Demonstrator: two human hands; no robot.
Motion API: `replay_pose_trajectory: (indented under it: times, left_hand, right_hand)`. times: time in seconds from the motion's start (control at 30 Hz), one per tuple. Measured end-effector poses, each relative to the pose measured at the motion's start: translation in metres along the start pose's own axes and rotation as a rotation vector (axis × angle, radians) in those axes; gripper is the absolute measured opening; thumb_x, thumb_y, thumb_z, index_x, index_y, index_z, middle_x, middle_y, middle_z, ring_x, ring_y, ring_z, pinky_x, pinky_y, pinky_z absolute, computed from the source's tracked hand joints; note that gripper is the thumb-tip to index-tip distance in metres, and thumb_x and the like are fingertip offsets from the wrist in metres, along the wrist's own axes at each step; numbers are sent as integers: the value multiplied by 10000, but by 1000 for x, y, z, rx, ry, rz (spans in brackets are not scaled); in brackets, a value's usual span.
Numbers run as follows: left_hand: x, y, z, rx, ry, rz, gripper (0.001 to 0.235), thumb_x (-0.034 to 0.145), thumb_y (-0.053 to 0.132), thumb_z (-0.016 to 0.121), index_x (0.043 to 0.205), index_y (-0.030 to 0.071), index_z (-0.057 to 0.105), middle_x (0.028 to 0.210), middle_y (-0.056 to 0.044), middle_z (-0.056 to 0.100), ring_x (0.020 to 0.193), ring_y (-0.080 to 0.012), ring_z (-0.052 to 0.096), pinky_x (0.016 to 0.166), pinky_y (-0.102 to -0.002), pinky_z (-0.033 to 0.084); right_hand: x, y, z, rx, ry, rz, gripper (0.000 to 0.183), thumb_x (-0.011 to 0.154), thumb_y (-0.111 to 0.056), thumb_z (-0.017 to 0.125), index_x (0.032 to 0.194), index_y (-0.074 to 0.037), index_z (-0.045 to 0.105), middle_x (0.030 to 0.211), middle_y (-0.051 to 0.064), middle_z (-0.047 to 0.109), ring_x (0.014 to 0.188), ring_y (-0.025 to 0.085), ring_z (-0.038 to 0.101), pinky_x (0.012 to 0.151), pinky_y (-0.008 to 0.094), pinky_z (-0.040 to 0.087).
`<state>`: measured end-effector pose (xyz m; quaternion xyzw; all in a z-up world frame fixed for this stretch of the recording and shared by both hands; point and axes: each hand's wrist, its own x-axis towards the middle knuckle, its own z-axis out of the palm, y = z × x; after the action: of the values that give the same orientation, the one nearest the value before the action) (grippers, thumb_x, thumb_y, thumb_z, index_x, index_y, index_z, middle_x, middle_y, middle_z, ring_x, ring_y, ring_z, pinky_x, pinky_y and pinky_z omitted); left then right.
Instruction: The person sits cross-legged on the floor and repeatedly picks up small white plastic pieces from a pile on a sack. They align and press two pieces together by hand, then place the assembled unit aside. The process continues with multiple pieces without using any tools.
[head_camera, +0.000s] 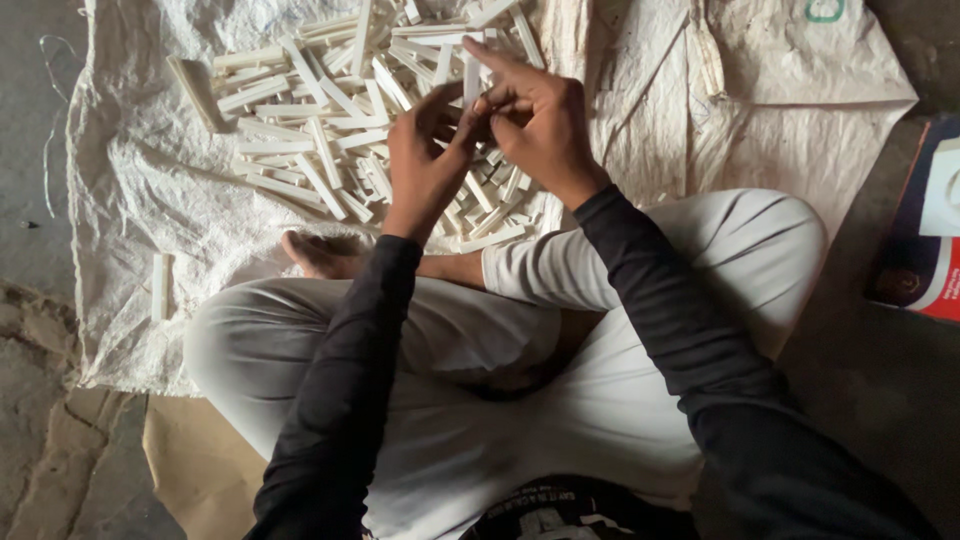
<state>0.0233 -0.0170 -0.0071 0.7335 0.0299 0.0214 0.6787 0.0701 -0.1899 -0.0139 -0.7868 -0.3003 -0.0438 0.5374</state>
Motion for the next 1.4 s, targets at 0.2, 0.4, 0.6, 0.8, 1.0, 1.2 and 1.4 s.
replay_pose_trajectory:
  times: [0.2, 0.4, 0.6, 0.8, 1.0, 1.2, 1.4]
  left_hand:
    - [1, -13, 0, 136, 104, 5, 362, 1022, 320, 713, 1019, -39, 760, 803, -78, 769, 635, -79, 653, 541, -233, 474]
    - [10, -20, -25, -71, 293, 37, 404, 1034, 397, 656, 1031, 13, 781, 827, -23, 780, 517, -47, 461, 470, -233, 318]
    - [8, -13, -23, -146, 244, -6, 468, 1045, 395, 639, 1178, -37, 760, 582, 55, 508, 450, -33, 396, 408, -232, 285]
    - [3, -7, -28, -257, 200, -13, 491, 1039, 323, 620, 1407, -1, 615, 532, 93, 395, 420, -17, 312, 383, -224, 254]
    - [6, -4, -25, -361, 113, -32, 416, 1060, 244, 634, 1402, 9, 668, 601, 54, 508, 466, -29, 373, 429, -224, 287]
    - [6, -4, -27, -440, 158, -96, 410, 1030, 234, 631, 1347, -18, 694, 777, -49, 664, 541, -64, 485, 445, -230, 357]
    - [5, -8, -25, -542, 94, -81, 548, 1007, 352, 472, 1340, -47, 649, 1198, -142, 738, 867, -185, 719, 609, -365, 651]
  right_hand:
    - [1, -6, -4, -146, -114, 21, 587, 909, 90, 740, 1427, -155, 617, 1195, 119, 774, 584, 108, 651, 514, 252, 532]
    - [-1, 34, -25, -317, -21, -142, 458, 984, 104, 705, 1379, -127, 698, 1141, 46, 799, 895, 137, 760, 763, 278, 628]
    - [-14, 64, -2, -513, -34, -6, 147, 846, 4, 772, 955, -87, 737, 897, 95, 720, 767, 295, 701, 636, 421, 559]
    - [-17, 63, 9, -540, 18, -190, 161, 796, 38, 694, 867, -90, 627, 842, 108, 624, 821, 396, 628, 689, 507, 533]
    - [-15, 49, 9, -452, 37, -140, 189, 780, 40, 720, 915, -49, 623, 908, 119, 677, 841, 394, 666, 673, 496, 531]
    - [-6, 29, 1, -562, 25, -64, 172, 768, 63, 749, 878, -67, 727, 860, 117, 726, 745, 326, 704, 616, 425, 561]
    - [8, 1, -11, 154, 138, 225, 186, 952, 31, 768, 1101, -32, 678, 995, 113, 752, 890, 183, 769, 776, 290, 646]
